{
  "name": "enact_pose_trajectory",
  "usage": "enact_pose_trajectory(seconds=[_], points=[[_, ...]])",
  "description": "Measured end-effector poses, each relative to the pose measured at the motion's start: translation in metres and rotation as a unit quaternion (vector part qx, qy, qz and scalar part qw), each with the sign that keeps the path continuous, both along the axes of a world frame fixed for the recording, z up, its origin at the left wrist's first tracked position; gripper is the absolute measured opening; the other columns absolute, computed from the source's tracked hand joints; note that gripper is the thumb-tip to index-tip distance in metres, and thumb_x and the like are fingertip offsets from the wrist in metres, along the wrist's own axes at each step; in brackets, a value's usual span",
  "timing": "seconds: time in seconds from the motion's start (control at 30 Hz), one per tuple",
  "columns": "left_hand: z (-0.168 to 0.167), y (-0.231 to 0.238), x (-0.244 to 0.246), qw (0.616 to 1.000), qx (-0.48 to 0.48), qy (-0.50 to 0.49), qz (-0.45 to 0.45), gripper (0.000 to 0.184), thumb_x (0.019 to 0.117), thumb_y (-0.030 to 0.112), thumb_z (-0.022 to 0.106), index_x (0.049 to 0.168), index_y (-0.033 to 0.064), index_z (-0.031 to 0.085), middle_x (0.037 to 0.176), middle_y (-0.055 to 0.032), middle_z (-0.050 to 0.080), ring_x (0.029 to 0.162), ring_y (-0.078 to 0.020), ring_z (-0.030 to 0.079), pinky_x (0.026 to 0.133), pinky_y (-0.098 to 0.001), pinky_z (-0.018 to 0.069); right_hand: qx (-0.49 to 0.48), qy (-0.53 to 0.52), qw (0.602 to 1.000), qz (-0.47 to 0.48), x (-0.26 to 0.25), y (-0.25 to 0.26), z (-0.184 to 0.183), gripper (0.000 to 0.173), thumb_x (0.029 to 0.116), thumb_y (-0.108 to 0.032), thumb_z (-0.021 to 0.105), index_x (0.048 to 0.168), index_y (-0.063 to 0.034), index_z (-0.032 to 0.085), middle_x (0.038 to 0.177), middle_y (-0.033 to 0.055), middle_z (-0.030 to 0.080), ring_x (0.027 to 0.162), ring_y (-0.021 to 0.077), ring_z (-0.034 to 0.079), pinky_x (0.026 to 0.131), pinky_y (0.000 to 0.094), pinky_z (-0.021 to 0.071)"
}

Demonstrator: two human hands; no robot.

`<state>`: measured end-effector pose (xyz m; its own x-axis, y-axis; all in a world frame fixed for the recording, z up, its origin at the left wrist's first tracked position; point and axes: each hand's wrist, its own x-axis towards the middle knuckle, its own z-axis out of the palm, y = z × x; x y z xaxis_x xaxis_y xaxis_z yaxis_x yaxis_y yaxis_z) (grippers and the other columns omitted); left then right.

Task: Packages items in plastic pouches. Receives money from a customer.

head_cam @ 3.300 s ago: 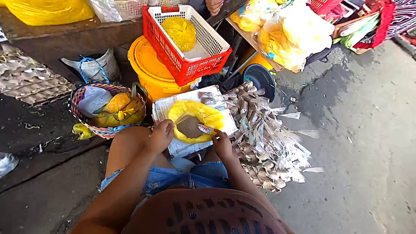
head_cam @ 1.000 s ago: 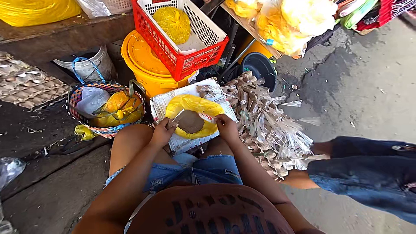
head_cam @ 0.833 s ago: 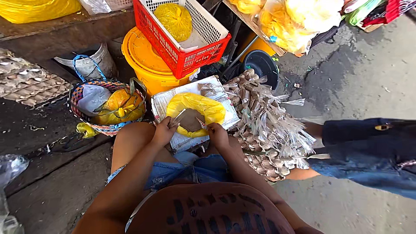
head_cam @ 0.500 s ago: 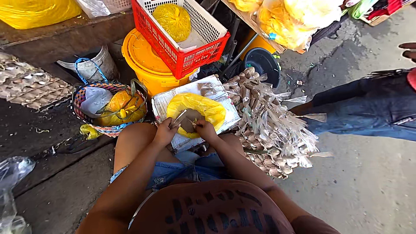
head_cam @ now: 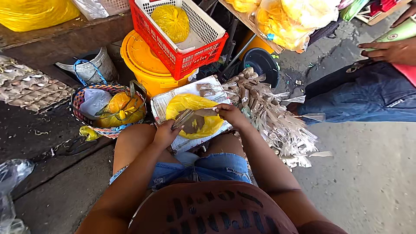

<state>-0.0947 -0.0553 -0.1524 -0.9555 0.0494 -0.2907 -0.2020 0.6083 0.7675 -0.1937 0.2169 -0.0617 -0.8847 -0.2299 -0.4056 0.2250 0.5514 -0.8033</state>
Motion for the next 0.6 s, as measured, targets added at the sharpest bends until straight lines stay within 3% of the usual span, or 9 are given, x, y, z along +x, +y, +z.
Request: enact_pose_trajectory(seconds=[0.2,0.37,0.47,0.6], points=[[0.005,0.001,0.002,1.0,-0.018,0.003,-0.016,0.053,0.1017,0.047,0.06,0.115,-0.004,0.065,0.112,-0.0217,0.067,0.111,-0.0328,0.064,0.102,-0.0494,0.0476,0.009,0.009,0.998,0.055,-0.015,-0.002,0.028,0.015,0.1051,-0.011,0.056,0.107,-0.0031,0.069,0.081,0.0016,0.059,0.068,0.0067,0.05,0.066,0.0254,0.0438],[0.01,0.003,0.005,0.999,-0.034,0.007,-0.027,0.053,0.1018,0.046,0.06,0.118,-0.004,0.065,0.118,-0.0222,0.066,0.115,-0.0335,0.064,0.104,-0.0485,0.0473,0.043,0.007,0.991,0.13,-0.024,-0.025,0.019,0.015,0.1046,-0.01,0.057,0.108,-0.0016,0.069,0.089,0.0067,0.064,0.074,0.0108,0.054,0.07,0.0299,0.0466],[0.01,0.005,0.004,0.999,-0.027,0.01,-0.02,0.053,0.1011,0.046,0.061,0.121,-0.0037,0.064,0.12,-0.0223,0.066,0.116,-0.033,0.064,0.105,-0.048,0.0471,0.075,0.017,0.978,0.191,-0.022,-0.046,0.012,0.018,0.1056,-0.011,0.055,0.11,-0.0013,0.07,0.095,0.0109,0.066,0.082,0.0165,0.059,0.078,0.0371,0.0501],[0.012,0.007,0.004,1.0,-0.01,0.006,-0.01,0.054,0.0992,0.043,0.065,0.125,-0.0048,0.063,0.122,-0.0232,0.065,0.117,-0.033,0.063,0.106,-0.0473,0.0468,0.124,0.082,0.955,0.256,-0.006,-0.076,0.018,0.022,0.1049,-0.01,0.055,0.114,-0.0043,0.074,0.111,0.0145,0.071,0.104,0.0253,0.067,0.096,0.047,0.0516]])
